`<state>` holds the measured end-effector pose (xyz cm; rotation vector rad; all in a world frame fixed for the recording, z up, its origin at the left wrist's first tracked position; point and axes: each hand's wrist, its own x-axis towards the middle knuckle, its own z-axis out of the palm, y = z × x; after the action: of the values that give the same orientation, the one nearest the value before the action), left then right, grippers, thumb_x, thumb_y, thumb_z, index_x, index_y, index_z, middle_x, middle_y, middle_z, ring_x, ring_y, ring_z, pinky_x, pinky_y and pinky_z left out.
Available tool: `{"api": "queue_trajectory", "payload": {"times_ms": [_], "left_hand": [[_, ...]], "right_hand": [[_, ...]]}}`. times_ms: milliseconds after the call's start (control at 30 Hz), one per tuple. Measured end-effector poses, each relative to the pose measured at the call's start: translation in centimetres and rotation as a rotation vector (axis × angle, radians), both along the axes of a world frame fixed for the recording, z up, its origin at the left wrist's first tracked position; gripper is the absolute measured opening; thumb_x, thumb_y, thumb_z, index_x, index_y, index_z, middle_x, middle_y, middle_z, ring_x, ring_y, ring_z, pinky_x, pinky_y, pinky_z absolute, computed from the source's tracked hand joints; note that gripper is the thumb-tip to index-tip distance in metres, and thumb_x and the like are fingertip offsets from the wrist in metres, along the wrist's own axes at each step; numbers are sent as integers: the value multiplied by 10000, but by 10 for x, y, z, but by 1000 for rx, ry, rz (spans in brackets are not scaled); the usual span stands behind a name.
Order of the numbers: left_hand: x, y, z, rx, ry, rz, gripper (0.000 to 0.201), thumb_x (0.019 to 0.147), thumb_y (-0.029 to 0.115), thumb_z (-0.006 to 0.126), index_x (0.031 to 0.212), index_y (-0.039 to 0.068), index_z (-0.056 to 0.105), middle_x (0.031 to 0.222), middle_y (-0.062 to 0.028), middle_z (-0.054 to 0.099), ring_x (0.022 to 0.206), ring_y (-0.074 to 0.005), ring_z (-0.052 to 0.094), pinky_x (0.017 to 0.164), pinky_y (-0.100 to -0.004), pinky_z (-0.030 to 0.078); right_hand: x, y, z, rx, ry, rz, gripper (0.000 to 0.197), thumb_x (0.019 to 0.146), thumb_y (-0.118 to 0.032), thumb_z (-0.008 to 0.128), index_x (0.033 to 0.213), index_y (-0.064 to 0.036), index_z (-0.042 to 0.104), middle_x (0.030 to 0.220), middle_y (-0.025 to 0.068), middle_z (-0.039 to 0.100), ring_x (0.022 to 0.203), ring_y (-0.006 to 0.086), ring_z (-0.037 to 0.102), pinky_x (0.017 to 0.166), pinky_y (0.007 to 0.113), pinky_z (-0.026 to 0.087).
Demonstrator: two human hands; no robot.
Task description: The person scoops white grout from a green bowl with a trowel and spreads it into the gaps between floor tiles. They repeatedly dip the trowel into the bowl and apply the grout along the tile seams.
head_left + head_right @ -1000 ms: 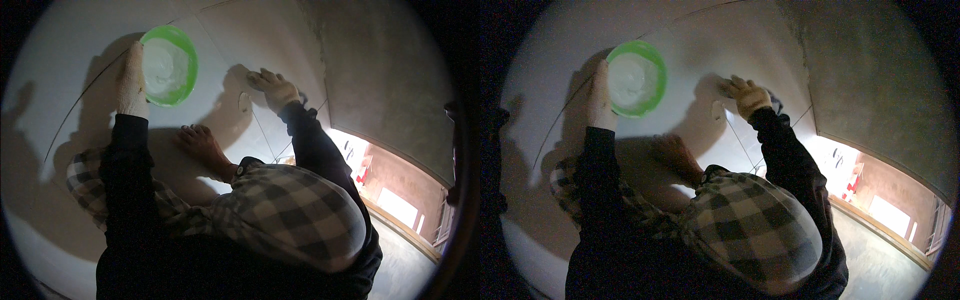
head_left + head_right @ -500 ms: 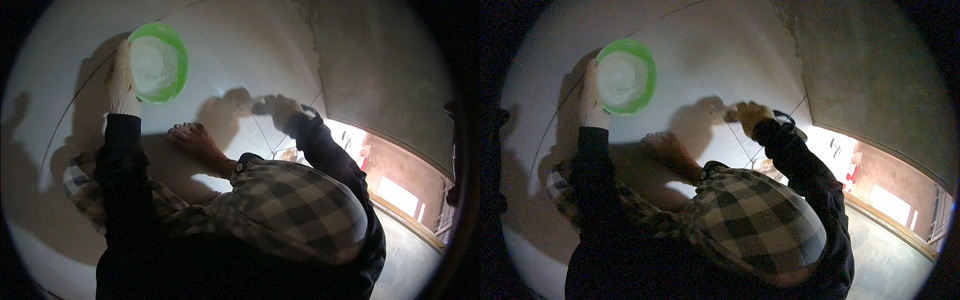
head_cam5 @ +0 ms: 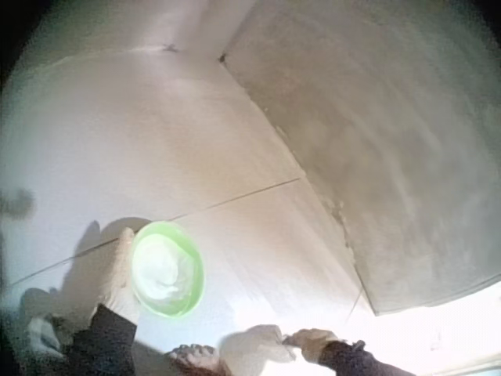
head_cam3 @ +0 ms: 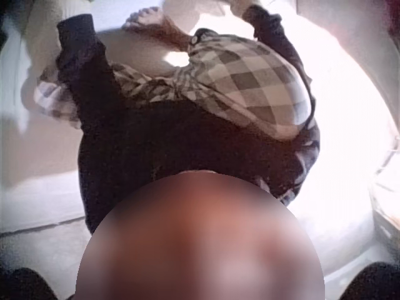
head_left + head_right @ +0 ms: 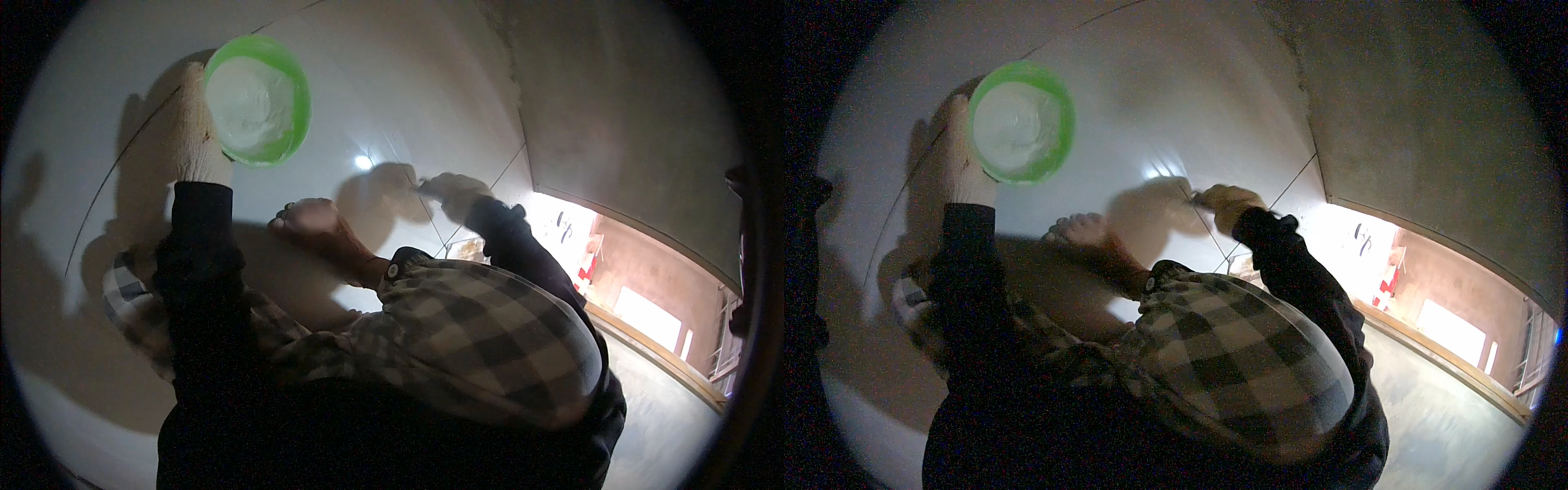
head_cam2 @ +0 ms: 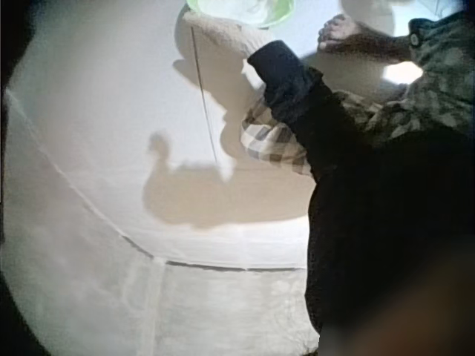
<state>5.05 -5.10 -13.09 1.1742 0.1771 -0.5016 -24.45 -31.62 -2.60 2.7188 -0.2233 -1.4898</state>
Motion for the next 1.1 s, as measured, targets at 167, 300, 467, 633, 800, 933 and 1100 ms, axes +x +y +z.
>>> {"api": "queue_trajectory", "payload": {"times_ms": [167,300,467,633,800,933,1100], "left_hand": [[-2,-1,3,-4,-88,-100,623,999,452,459,1451,30,381,1417,-124,472,1289,-212,453,1058,-336,367],[-6,-3,25,-13,32,-75,643,986,466,481,1453,37,378,1409,-117,478,1280,-203,462,1052,-336,377],[-6,-3,35,-66,169,-58,577,998,449,460,1416,53,417,1381,-101,498,1247,-188,492,1035,-338,402],[0,8,12,-18,-11,-131,595,999,438,460,1442,48,382,1435,-114,453,1286,-209,467,1047,-346,397],[-4,7,12,188,-238,-171,509,1013,384,450,1363,14,443,1364,-125,514,1233,-209,508,1020,-360,428],[-9,1,34,24,47,-63,431,1002,324,471,1304,18,494,1264,-109,580,1143,-200,573,963,-373,473],[-6,-6,56,59,142,28,355,1005,308,464,1234,53,557,1175,-90,618,1070,-181,610,894,-356,515]], "right_hand": [[-4,-14,-24,46,-242,-551,396,967,-146,477,1356,-203,533,1208,77,651,1059,228,637,923,335,516],[3,30,-48,-325,-193,-398,557,950,-114,511,1458,-287,361,1285,180,516,1087,293,617,924,380,528],[-2,66,-20,-239,201,-296,492,962,-142,492,1416,-299,388,1276,173,494,1085,297,607,909,387,539],[24,31,24,-154,20,-103,407,964,-160,491,1349,-278,435,1289,138,480,1063,286,614,896,371,544],[100,2,-3,-142,-319,68,354,908,-145,553,1255,-209,552,1207,86,567,1044,267,625,845,383,540],[112,11,-30,19,-356,-99,359,907,-129,527,1263,-173,532,1201,93,544,1014,311,619,799,414,550],[33,33,-7,-15,-293,135,371,919,-158,492,1281,-80,501,1109,154,567,833,297,665,633,385,566]]}}
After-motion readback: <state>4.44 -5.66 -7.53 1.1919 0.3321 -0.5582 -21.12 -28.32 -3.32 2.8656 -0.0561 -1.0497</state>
